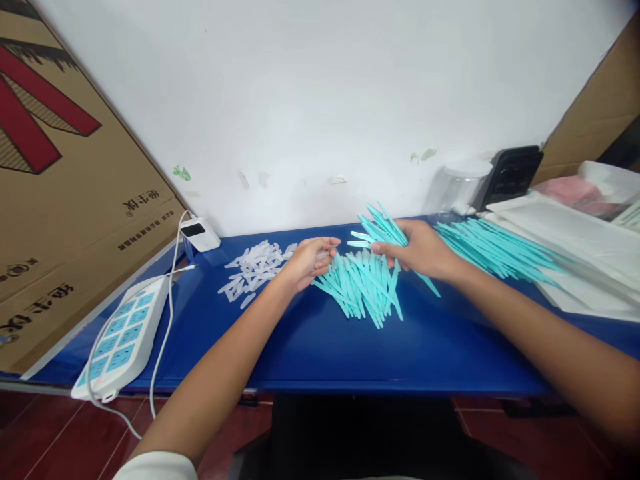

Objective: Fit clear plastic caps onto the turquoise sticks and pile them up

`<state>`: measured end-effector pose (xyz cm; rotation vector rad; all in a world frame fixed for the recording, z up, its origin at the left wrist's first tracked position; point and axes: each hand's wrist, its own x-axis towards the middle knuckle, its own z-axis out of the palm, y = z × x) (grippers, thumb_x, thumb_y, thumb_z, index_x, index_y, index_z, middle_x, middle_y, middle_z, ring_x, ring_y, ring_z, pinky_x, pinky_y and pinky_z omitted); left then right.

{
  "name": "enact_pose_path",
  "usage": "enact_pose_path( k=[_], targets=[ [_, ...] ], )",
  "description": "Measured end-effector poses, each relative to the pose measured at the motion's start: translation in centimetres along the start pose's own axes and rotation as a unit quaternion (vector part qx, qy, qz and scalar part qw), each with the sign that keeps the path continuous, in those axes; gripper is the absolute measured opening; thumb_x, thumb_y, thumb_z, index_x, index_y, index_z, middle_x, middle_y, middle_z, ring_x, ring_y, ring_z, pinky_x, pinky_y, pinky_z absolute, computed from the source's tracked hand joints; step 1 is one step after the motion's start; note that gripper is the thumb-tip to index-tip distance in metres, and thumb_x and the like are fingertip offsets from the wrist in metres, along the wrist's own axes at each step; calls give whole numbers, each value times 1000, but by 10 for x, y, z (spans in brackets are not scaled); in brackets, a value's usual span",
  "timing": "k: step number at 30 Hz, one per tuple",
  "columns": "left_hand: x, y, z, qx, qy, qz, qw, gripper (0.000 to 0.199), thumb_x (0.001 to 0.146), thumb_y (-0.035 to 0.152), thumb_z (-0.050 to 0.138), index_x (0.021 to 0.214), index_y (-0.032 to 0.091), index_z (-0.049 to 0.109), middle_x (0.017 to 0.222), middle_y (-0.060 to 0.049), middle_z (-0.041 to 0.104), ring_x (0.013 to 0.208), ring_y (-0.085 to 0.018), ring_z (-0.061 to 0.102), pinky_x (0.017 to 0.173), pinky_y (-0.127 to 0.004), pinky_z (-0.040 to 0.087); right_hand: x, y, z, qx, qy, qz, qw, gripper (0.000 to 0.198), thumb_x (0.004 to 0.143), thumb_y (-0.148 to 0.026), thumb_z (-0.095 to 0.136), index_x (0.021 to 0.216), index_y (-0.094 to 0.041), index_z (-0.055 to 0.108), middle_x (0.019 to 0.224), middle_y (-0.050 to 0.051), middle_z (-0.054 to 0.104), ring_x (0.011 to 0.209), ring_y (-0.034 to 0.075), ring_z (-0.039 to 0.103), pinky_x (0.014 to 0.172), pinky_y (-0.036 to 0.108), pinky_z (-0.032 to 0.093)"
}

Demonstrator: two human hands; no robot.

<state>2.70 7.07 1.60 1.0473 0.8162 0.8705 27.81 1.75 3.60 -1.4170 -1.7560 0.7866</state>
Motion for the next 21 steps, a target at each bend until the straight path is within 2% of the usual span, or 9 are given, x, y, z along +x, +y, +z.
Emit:
enact_pose_path(
  k=[4,6,10,13,21],
  targets=[
    [-3,-2,2,55,-37,10,998,34,92,17,68,125,14,65,86,-3,66,43,-2,32,39,-19,18,1,3,0,0,-10,-6,1000,29,88,-46,77,89,-20,65,62,-1,69,43,13,55,43,26,44],
    [-3,-2,3,78,-35,20,996,34,94,21,69,127,15,65,88,-3,68,43,-2,31,39,-20,17,1,4,-1,1,-16,-11,1000,28,89,-47,77,90,-21,65,62,-1,69,43,13,55,43,26,44],
    [-2,-2,4,97,7,33,995,20,94,22,69,111,13,70,83,-4,69,41,-2,28,39,-22,14,1,4,-2,-1,-17,-8,1000,30,89,-48,77,90,-21,65,62,-1,69,43,13,54,43,26,44],
    [-1,-4,5,101,43,38,993,13,93,24,72,99,14,66,82,-5,73,40,-1,28,39,-21,15,1,4,-2,0,-18,-8,1000,29,89,-47,77,90,-21,65,62,-1,69,42,13,54,43,26,43],
    [1,-11,-1,133,0,63,989,38,88,46,82,90,16,59,95,-11,79,40,0,26,39,-21,16,-1,-1,-2,1,-16,-2,1000,27,89,-45,76,89,-21,64,61,-1,69,43,13,54,43,27,43]
  ],
)
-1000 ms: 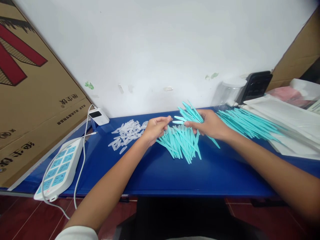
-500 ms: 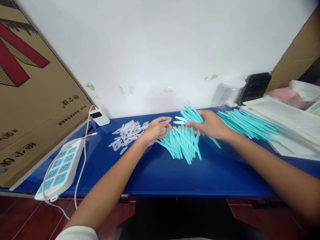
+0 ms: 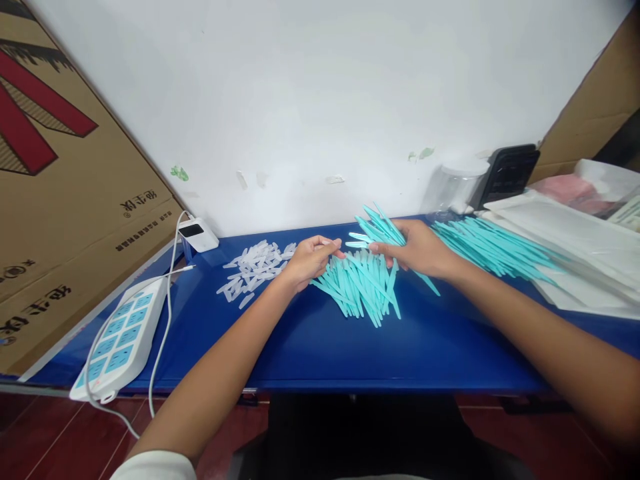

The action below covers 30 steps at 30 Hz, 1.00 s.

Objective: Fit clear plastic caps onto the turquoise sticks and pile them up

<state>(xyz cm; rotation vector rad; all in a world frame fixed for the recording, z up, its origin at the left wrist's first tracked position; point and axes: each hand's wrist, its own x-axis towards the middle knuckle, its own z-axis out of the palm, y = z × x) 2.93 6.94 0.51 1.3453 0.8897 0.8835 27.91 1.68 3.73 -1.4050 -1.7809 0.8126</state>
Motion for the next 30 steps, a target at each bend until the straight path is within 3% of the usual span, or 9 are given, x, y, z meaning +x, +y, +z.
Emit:
enact_pose_path(
  k=[6,13,18,23,30],
  targets=[
    [0,-3,-1,5,-32,-2,999,42,87,51,82,94,17,57,106,-15,81,41,0,19,40,-22,15,-1,-2,0,-6,-5,8,1000,29,88,-47,76,88,-21,64,62,-1,69,43,14,55,43,27,44],
    [1,-3,-2,51,-17,-7,999,49,81,53,86,106,13,76,88,-9,78,41,-1,25,40,-23,14,0,-1,-1,0,2,5,1000,29,87,-47,78,90,-20,65,61,-1,69,43,13,55,43,26,43],
    [0,-2,-3,53,-31,6,998,49,85,51,83,118,15,76,110,-15,80,43,0,20,41,-23,14,0,-4,-1,-2,-1,2,1000,27,90,-44,77,89,-19,66,61,0,69,43,13,54,43,26,44],
    [-3,1,-3,56,-26,7,998,54,86,47,82,130,16,75,108,-14,80,43,0,19,43,-24,14,0,-3,-2,-2,-1,2,1000,27,90,-45,77,90,-20,67,61,1,69,43,13,55,43,27,45],
    [2,-6,-5,74,1,23,997,51,84,52,83,115,12,75,107,-15,81,43,0,25,42,-22,20,0,-2,-1,-1,1,1,1000,25,90,-42,77,89,-20,66,61,0,69,42,13,54,43,26,43]
  ],
)
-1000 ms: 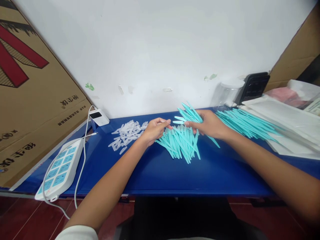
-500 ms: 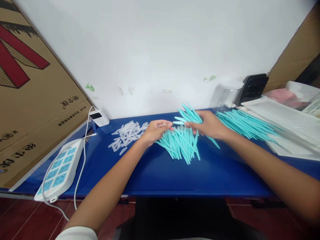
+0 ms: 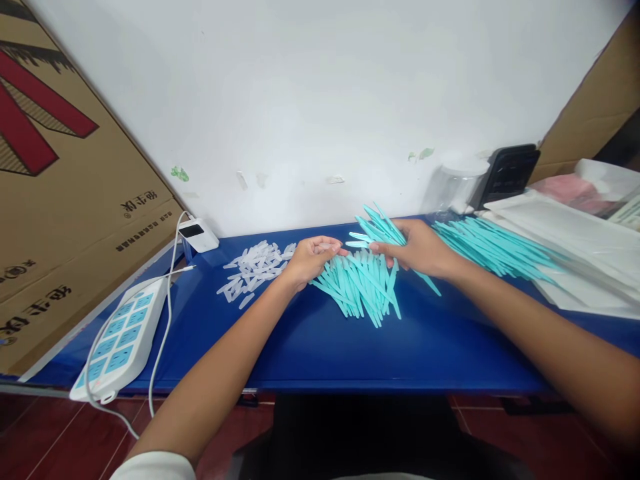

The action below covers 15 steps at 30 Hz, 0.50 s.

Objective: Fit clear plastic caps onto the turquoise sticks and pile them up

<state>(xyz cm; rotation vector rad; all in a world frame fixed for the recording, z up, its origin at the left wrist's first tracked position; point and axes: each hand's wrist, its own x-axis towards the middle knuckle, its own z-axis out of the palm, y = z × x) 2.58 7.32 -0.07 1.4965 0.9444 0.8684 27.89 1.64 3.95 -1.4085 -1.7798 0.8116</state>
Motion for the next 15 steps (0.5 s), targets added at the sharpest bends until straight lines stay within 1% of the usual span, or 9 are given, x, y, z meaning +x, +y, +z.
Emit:
enact_pose_path(
  k=[4,8,9,11,13,15],
  targets=[
    [2,-5,0,2,-15,12,1000,53,91,57,75,117,11,74,112,-16,80,43,0,24,41,-22,18,0,0,0,0,2,-2,1000,25,90,-42,77,89,-20,66,60,0,69,41,12,53,42,26,43],
    [1,-3,1,-8,-43,12,999,53,94,55,71,128,14,71,116,-15,78,43,-1,21,40,-23,16,1,2,0,4,3,2,1000,25,90,-42,77,89,-19,67,60,0,69,42,13,54,43,27,44],
    [1,-2,1,-14,-47,9,999,52,95,53,71,130,14,70,112,-13,78,43,-1,22,40,-23,16,1,2,0,4,3,3,1000,25,90,-42,76,89,-19,67,61,0,69,42,13,55,43,27,44],
    [1,-1,2,-27,-43,0,999,48,97,52,69,125,13,69,90,-7,76,41,-2,24,39,-22,17,1,2,0,2,2,3,1000,24,90,-41,76,89,-20,66,61,0,69,42,13,54,43,27,43],
    [2,-1,3,-44,-21,-4,999,41,99,54,66,110,14,67,67,2,63,39,-3,25,38,-20,17,1,1,0,2,2,2,1000,24,90,-41,77,88,-20,66,60,0,69,42,13,54,42,27,43],
    [3,0,4,-67,-3,-8,998,39,100,56,62,95,18,59,56,8,47,37,-4,23,37,-18,17,0,1,0,4,1,1,1000,25,90,-42,77,89,-20,65,60,0,69,42,13,53,43,27,42]
  ],
)
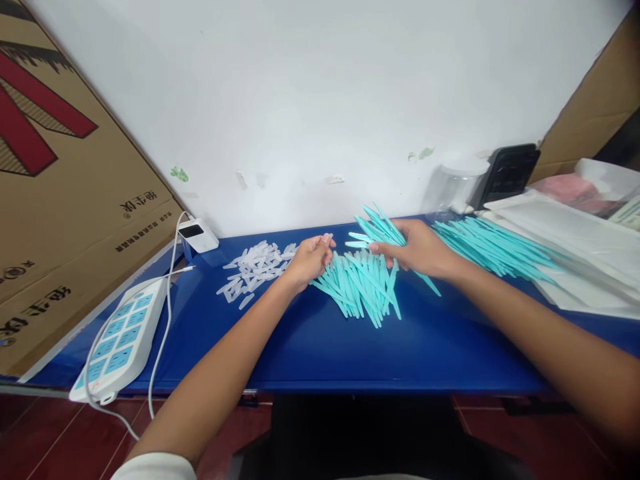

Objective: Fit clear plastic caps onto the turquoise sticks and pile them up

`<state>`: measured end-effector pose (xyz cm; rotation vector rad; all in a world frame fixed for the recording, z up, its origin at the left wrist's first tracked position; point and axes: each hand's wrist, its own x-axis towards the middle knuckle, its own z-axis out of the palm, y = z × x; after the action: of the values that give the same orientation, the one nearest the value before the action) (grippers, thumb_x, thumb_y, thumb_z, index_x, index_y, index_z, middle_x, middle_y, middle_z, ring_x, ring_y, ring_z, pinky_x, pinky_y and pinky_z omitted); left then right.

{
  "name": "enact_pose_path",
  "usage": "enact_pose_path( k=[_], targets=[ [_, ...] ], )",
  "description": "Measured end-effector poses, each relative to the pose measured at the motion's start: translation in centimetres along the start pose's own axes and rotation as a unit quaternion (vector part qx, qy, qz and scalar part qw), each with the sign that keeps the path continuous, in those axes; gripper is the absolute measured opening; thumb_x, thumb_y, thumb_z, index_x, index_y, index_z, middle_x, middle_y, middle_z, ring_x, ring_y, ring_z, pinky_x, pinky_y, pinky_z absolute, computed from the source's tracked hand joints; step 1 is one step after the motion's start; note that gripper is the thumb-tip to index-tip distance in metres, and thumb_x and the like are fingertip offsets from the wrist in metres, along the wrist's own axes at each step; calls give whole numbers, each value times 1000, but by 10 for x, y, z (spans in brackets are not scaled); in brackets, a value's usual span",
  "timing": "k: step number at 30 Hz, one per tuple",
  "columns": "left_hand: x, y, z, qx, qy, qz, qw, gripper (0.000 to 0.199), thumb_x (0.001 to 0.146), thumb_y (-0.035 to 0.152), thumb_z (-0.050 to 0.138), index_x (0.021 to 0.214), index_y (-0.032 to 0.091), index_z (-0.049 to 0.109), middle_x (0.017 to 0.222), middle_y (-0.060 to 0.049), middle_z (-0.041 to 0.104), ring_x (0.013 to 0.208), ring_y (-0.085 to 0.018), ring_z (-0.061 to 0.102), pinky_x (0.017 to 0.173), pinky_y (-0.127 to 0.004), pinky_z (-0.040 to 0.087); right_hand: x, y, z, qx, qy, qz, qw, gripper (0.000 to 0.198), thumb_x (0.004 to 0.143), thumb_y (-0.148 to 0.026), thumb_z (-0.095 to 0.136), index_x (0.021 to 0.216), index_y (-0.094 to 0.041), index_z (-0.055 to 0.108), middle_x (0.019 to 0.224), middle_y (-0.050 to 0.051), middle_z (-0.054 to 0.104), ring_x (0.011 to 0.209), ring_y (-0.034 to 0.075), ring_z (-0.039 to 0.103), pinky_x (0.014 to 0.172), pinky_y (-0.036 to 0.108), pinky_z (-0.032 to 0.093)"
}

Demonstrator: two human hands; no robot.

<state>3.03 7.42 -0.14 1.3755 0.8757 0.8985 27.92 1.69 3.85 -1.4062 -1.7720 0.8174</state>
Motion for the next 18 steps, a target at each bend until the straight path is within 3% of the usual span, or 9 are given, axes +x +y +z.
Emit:
enact_pose_path(
  k=[8,12,15,18],
  targets=[
    [-7,16,3,-144,-59,-70,985,49,97,64,62,80,24,39,51,11,31,35,-6,17,31,-17,11,0,2,0,-2,-3,-7,1000,31,88,-48,77,87,-20,64,61,0,68,43,13,53,44,27,43],
    [-8,19,3,-161,-51,-83,982,53,97,58,64,72,24,32,50,11,27,34,-5,16,31,-17,10,1,3,1,-1,-4,-14,1000,33,88,-51,76,87,-20,66,61,0,68,44,13,54,45,27,43],
    [-6,15,1,-162,-69,-70,982,44,102,53,56,74,22,42,50,10,27,35,-6,16,31,-17,12,1,2,1,0,-4,-15,1000,34,88,-52,76,87,-19,66,61,0,69,44,13,54,45,27,42],
    [-6,9,0,-125,-76,-48,988,43,105,58,48,90,20,60,52,10,30,35,-6,16,33,-17,14,0,1,1,-5,-5,-16,1000,32,88,-50,76,86,-19,66,61,1,69,45,13,54,46,27,43]
  ],
)
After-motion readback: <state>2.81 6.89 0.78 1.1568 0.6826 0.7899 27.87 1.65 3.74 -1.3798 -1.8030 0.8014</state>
